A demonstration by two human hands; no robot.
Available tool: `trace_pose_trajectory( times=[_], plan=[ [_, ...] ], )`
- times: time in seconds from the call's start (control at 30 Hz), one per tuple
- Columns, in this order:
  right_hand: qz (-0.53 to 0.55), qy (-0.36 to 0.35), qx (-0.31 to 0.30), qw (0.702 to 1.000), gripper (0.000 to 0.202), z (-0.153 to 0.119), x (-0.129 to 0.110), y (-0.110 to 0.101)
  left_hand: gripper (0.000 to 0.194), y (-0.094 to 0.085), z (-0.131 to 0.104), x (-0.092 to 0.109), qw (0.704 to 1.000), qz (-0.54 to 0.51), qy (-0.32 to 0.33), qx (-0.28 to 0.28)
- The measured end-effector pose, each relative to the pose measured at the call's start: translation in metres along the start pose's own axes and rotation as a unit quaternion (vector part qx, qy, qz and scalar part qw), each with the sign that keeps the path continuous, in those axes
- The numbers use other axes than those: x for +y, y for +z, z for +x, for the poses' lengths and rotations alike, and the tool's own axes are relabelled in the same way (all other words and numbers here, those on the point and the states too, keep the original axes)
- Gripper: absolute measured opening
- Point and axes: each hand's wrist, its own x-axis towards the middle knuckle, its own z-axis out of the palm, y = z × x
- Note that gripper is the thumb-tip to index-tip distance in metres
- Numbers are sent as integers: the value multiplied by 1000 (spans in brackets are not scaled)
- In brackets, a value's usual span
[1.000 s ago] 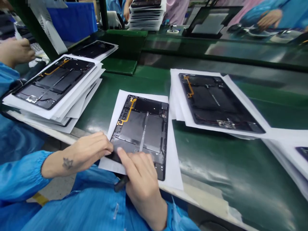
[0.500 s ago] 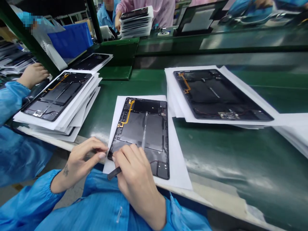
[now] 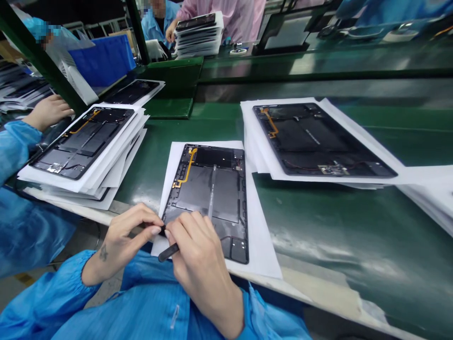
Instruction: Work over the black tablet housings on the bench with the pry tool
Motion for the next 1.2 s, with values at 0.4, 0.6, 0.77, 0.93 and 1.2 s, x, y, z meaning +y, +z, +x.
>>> trace_pose_trajectory(
  times=[0.4,0.6,0.77,0.93,1.2],
  plan=[
    [-86,-69,-11,994,36,-4,2,-9,13,-8,6,-14,980,161,89,-78],
    [-96,-100,-29,990,39,-4,5,-10,15,-12,5,-11,955,230,148,-117],
    [-118,-108,-41,986,37,-4,4,-8,17,-15,7,-9,942,259,178,-114],
    [-159,-131,-46,977,37,-4,3,-6,18,-20,-3,-18,966,202,149,-66],
    [-158,-148,-66,974,40,-3,6,-8,29,-24,-10,-18,933,268,227,-77]
  ],
)
